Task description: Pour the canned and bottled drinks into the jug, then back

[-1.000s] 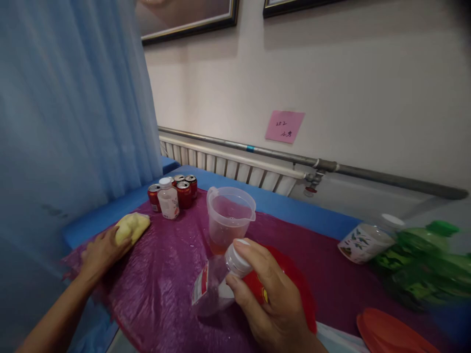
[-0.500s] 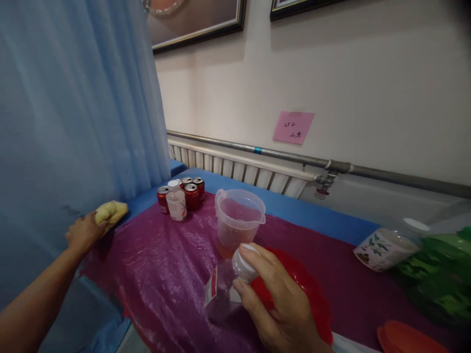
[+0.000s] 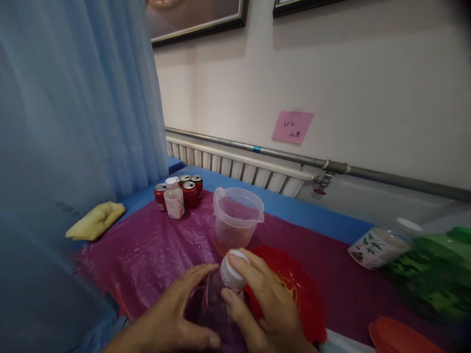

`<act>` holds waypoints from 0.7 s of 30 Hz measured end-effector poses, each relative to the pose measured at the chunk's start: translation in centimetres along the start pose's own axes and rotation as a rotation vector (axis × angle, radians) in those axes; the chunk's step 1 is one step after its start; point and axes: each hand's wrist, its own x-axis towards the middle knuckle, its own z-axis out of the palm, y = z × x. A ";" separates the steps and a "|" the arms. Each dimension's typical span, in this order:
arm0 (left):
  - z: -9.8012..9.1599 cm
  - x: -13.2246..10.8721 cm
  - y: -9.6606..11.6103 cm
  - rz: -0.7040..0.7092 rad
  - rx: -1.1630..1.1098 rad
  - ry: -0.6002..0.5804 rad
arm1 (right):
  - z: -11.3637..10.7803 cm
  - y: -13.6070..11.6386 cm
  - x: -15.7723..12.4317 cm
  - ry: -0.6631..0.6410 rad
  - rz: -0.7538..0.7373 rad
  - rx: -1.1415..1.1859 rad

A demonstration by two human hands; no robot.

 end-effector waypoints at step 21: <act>-18.4 4.9 -1.3 -0.155 0.314 0.855 | 0.0 -0.2 -0.1 -0.117 0.051 -0.010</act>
